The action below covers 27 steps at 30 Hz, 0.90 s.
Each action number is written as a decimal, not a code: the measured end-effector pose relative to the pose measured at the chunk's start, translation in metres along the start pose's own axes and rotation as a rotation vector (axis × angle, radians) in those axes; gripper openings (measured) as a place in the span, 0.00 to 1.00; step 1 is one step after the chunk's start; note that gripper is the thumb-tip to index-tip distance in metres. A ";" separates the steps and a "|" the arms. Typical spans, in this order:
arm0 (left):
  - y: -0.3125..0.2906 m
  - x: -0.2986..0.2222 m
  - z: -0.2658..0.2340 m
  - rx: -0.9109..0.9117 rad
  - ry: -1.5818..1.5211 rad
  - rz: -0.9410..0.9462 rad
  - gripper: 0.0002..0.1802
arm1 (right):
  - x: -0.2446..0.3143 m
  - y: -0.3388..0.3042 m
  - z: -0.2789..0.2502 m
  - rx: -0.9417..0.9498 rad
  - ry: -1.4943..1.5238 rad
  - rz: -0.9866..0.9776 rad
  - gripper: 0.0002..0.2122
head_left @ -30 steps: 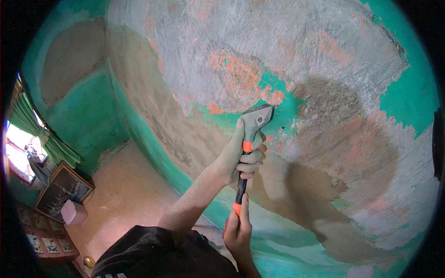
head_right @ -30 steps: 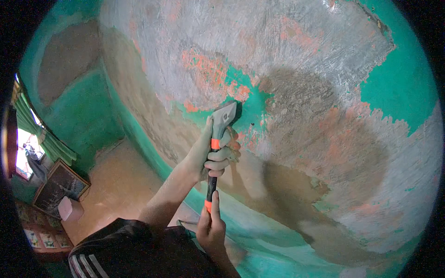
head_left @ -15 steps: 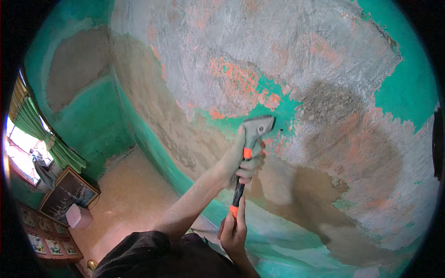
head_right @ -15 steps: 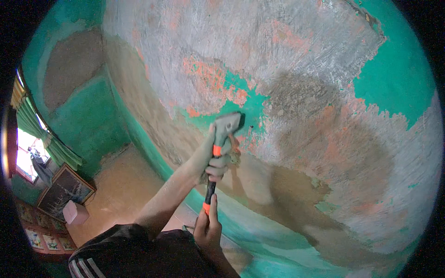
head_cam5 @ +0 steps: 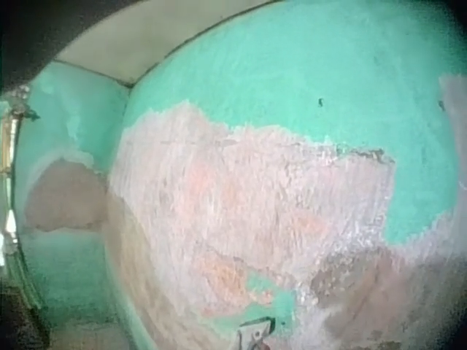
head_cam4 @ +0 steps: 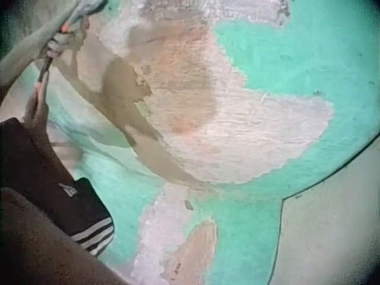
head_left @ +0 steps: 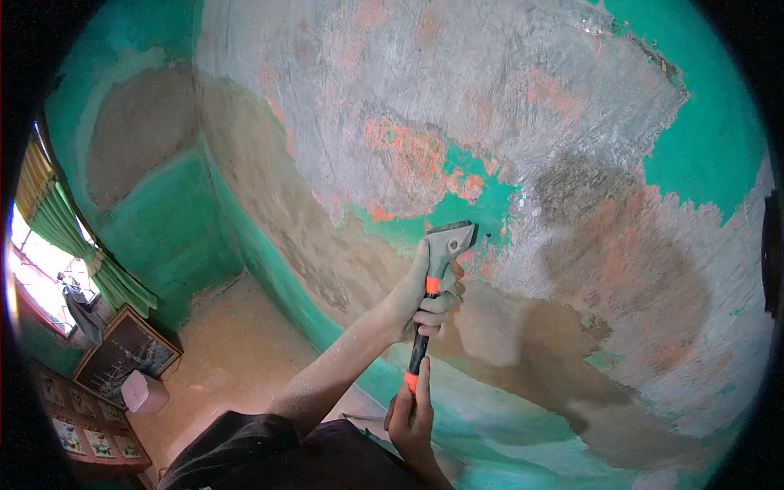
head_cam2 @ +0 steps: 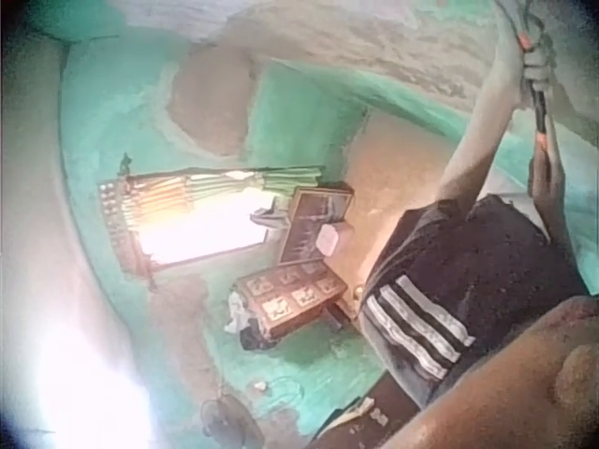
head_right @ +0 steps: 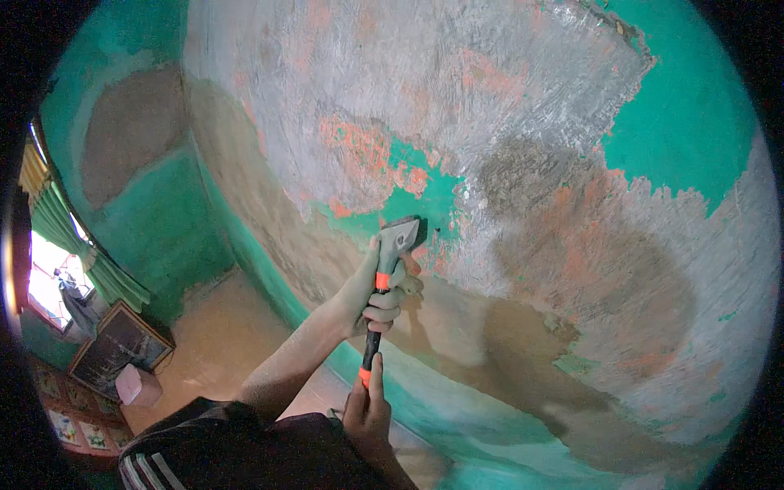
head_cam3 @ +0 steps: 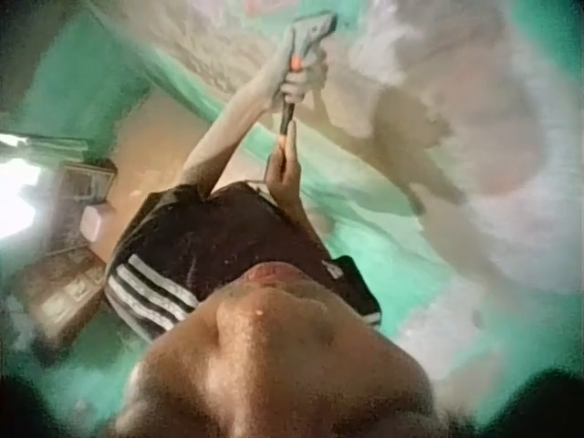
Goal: Scraping old green paint off a concrete wall using a hand scraper.
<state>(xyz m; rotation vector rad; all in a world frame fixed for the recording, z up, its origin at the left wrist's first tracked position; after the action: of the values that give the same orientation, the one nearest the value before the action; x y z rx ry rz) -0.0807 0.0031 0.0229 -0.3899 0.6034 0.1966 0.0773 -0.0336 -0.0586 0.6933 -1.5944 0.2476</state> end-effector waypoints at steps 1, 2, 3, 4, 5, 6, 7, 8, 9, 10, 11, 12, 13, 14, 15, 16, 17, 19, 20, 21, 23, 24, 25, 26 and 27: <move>0.003 -0.006 0.001 0.000 0.005 0.002 0.35 | 0.000 0.007 -0.003 -0.002 0.004 -0.003 0.25; -0.001 -0.020 0.005 -0.006 -0.003 0.056 0.35 | 0.011 0.015 -0.001 0.039 0.008 -0.024 0.25; 0.001 -0.025 0.005 -0.006 -0.017 0.100 0.35 | 0.016 0.022 0.001 0.073 0.001 -0.041 0.26; 0.003 -0.021 0.002 -0.006 -0.019 0.088 0.35 | 0.008 0.025 0.006 0.110 0.024 -0.098 0.26; 0.001 -0.018 -0.001 0.000 -0.013 0.057 0.35 | 0.005 0.016 0.007 0.113 0.028 -0.097 0.26; 0.003 -0.017 -0.002 0.014 -0.004 0.028 0.35 | -0.001 0.006 0.006 0.086 0.043 -0.059 0.26; 0.006 -0.009 -0.005 0.018 -0.001 0.030 0.35 | -0.006 0.001 0.005 0.059 0.057 -0.021 0.25; 0.002 0.001 -0.006 0.000 0.005 -0.010 0.36 | -0.002 0.003 0.005 0.060 0.061 -0.023 0.25; -0.001 0.007 -0.005 -0.018 0.009 -0.051 0.37 | 0.001 0.006 0.005 0.074 0.078 0.000 0.25; 0.002 0.000 -0.006 -0.057 0.005 -0.015 0.37 | 0.005 0.011 0.004 0.087 0.094 0.024 0.25; 0.005 -0.007 -0.004 -0.054 0.004 -0.029 0.37 | 0.007 0.012 0.002 0.090 0.103 0.056 0.26; 0.007 -0.022 0.001 0.023 0.020 0.076 0.37 | 0.013 0.021 0.003 0.088 0.073 -0.075 0.26; 0.005 -0.030 0.004 0.100 0.036 0.182 0.37 | 0.008 0.019 0.005 0.083 0.072 -0.069 0.26; 0.004 -0.029 0.006 0.082 0.072 0.201 0.37 | 0.002 0.018 0.006 0.073 0.074 -0.063 0.26; 0.005 -0.024 0.005 0.091 0.076 0.202 0.37 | -0.001 0.019 0.008 0.064 0.077 -0.065 0.26; 0.006 -0.006 -0.001 0.044 0.072 0.091 0.37 | -0.012 0.007 0.004 0.086 0.072 -0.004 0.26; 0.007 0.009 -0.009 -0.010 0.069 -0.012 0.37 | -0.026 -0.005 0.005 0.048 0.094 -0.005 0.26; 0.012 0.016 -0.018 0.015 0.054 -0.038 0.36 | -0.033 -0.007 -0.001 0.018 0.097 -0.015 0.26; 0.009 0.010 -0.015 0.004 0.032 -0.008 0.36 | -0.026 -0.003 -0.005 0.026 0.123 -0.003 0.25; 0.007 0.004 -0.013 -0.010 0.009 0.025 0.36 | -0.014 0.005 -0.009 0.038 0.150 0.009 0.25; 0.002 -0.001 -0.008 0.039 -0.021 0.094 0.34 | -0.008 0.012 -0.020 -0.011 0.088 0.042 0.23; -0.002 -0.004 -0.007 -0.089 -0.028 0.271 0.33 | -0.005 0.013 -0.028 -0.101 -0.061 -0.119 0.23; -0.008 -0.008 -0.007 -0.219 -0.036 0.448 0.31 | -0.002 0.013 -0.034 -0.188 -0.213 -0.279 0.22; -0.018 -0.007 -0.008 -0.143 -0.104 0.504 0.29 | 0.000 0.009 -0.036 -0.258 -0.281 -0.230 0.22; -0.021 -0.001 -0.007 -0.145 -0.107 0.496 0.29 | -0.001 0.006 -0.034 -0.258 -0.286 -0.223 0.22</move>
<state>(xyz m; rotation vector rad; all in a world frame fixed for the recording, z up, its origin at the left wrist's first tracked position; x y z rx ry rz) -0.0790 -0.0186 0.0246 -0.3615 0.5741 0.7350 0.1021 -0.0100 -0.0526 0.7202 -1.7623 -0.2280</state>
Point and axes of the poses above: each hand's wrist, its own y-axis towards the middle knuckle, its own z-axis out of the palm, x = y × z, the point moved 4 cm from there along y, towards the middle knuckle, and after that the axes turned 14 degrees about -x, right-handed, at the moved point
